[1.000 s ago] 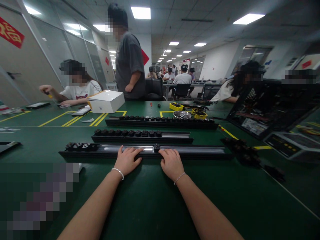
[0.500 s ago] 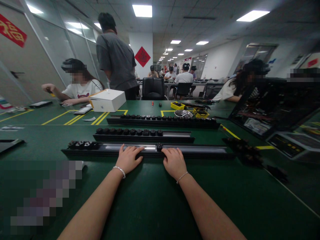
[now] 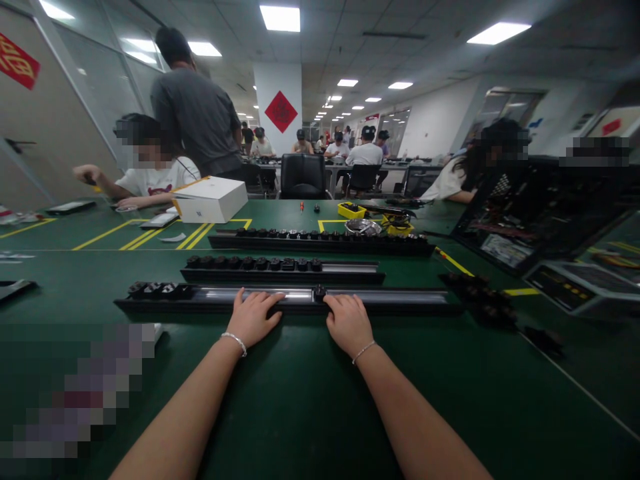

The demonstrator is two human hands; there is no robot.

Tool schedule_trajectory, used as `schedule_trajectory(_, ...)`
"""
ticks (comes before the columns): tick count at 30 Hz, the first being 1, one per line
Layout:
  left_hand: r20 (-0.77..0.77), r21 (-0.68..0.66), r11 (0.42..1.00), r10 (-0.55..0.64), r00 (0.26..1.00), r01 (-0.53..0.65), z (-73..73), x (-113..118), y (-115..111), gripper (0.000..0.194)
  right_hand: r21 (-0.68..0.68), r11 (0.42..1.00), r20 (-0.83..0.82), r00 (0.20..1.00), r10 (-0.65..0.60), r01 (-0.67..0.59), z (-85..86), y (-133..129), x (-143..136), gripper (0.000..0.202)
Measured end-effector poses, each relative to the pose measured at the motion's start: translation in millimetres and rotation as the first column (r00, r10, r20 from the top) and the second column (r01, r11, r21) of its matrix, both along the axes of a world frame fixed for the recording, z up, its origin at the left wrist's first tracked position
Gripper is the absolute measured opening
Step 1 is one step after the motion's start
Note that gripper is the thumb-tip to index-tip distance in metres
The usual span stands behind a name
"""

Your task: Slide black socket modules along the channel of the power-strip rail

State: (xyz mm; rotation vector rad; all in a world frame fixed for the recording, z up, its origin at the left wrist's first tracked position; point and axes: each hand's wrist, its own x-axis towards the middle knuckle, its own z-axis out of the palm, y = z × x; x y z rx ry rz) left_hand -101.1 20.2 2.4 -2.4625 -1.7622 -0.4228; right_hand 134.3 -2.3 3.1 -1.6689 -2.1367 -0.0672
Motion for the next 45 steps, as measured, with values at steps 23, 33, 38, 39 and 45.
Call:
schedule_trajectory(23,-0.006,0.0,1.0,0.004,1.0,-0.004,-0.6,0.1,1.1,0.039,-0.005,1.0,0.009,1.0,-0.025,0.025,2.1,2.2,5.8,0.03)
schedule_trajectory(33,-0.009,-0.011,1.0,0.012,1.0,-0.012,2.6,2.0,-0.4,0.038,-0.014,1.0,0.033,0.999,-0.012,0.012,1.7,5.5,13.2,0.029)
schedule_trajectory(38,-0.006,-0.011,1.0,0.008,1.0,-0.008,1.0,0.7,1.2,0.038,-0.004,1.0,0.04,0.999,0.008,-0.008,1.7,7.4,18.9,0.027)
schedule_trajectory(39,-0.006,-0.011,1.0,0.006,1.0,-0.006,0.6,0.3,1.7,0.038,-0.002,1.0,0.042,0.999,0.013,-0.013,2.3,7.7,19.8,0.026)
schedule_trajectory(45,-0.013,-0.015,1.0,0.001,1.0,-0.001,0.4,-0.2,2.7,0.039,-0.017,1.0,0.07,0.997,0.024,-0.023,6.8,8.2,23.1,0.023)
